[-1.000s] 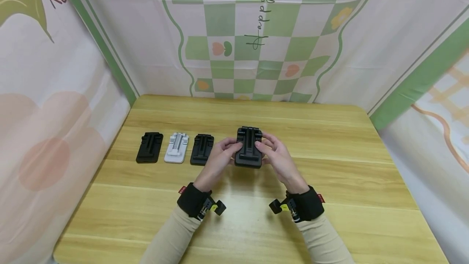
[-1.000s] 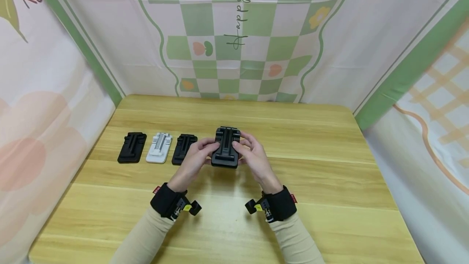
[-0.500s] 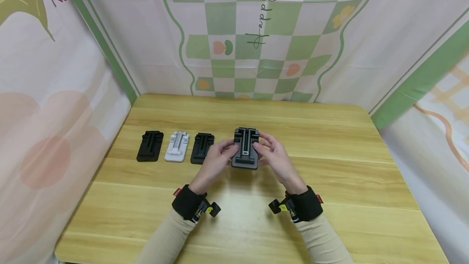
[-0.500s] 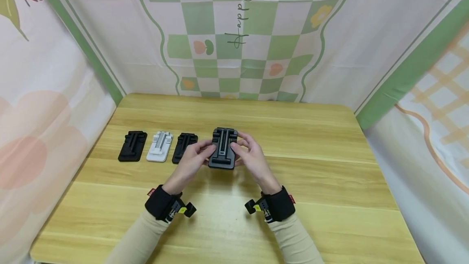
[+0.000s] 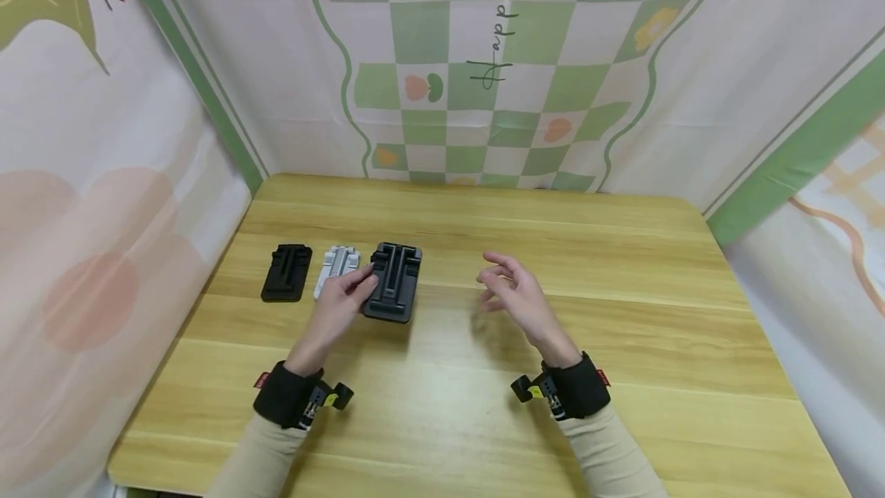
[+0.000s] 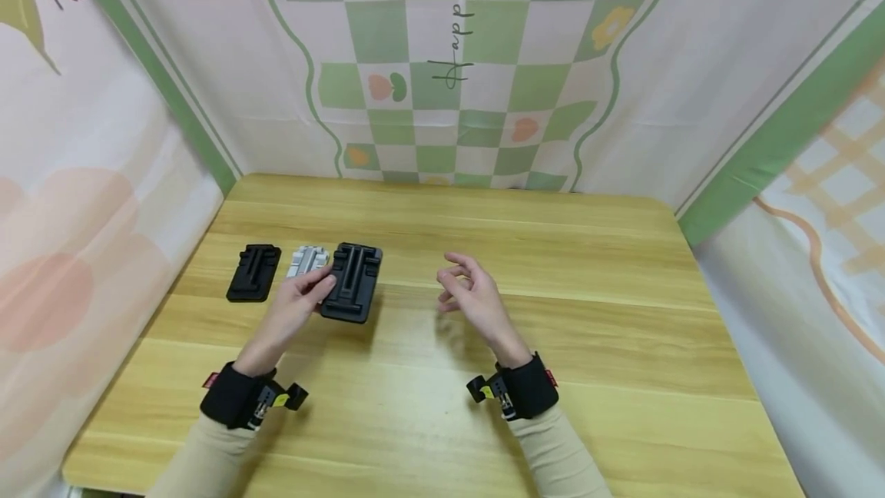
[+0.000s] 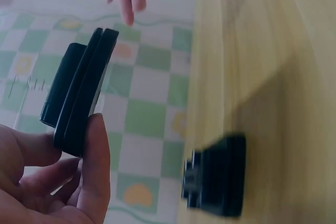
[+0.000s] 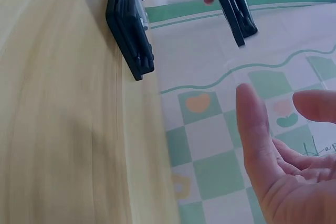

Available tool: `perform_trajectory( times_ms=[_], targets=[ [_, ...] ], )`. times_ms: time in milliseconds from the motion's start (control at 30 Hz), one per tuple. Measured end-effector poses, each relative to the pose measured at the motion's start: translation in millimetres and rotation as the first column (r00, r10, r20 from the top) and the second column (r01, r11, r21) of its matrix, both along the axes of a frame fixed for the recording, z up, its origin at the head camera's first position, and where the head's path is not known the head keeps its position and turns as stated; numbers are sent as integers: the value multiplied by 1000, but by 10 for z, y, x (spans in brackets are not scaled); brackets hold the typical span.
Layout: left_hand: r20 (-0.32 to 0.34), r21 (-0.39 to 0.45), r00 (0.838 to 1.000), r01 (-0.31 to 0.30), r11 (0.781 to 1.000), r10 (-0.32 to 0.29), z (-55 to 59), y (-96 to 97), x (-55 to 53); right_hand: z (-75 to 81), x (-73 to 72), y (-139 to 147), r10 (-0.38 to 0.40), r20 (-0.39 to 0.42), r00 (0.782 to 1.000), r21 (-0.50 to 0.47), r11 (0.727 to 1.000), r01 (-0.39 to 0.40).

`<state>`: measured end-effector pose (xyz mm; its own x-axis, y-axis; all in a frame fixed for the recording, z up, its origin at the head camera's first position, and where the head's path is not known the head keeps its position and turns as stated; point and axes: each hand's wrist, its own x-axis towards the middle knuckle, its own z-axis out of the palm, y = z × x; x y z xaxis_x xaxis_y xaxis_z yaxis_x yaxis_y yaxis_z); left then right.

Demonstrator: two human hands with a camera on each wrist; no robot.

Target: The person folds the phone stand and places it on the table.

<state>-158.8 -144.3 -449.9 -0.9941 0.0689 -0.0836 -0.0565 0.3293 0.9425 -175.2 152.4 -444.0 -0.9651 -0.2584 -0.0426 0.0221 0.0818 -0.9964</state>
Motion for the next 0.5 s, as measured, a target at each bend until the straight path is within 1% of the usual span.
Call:
perform_trajectory(
  times_ms=[100,200,267,400,467,500],
  targets=[
    [6,-51,1000,-13,999,13,-25,-149,43,-12,-8,10,1,-4,1000,7,1000,-1],
    [15,-76,1000,-27,997,28,-61,-306,99,-31,-23,23,-1,-5,1000,10,1000,1],
    [-2,-99,999,-40,994,40,-93,-420,132,-45,-29,32,-1,-6,1000,9,1000,1],
    [-14,-107,997,-75,991,74,-132,-666,184,-75,-33,45,-3,0,1000,11,1000,3],
    [6,-101,995,-97,990,98,-122,-792,201,-96,-34,49,-3,1,1000,14,1000,3],
    [2,-105,993,-116,988,117,-115,-849,198,-104,-35,51,-4,2,1000,13,1000,4]
  ],
)
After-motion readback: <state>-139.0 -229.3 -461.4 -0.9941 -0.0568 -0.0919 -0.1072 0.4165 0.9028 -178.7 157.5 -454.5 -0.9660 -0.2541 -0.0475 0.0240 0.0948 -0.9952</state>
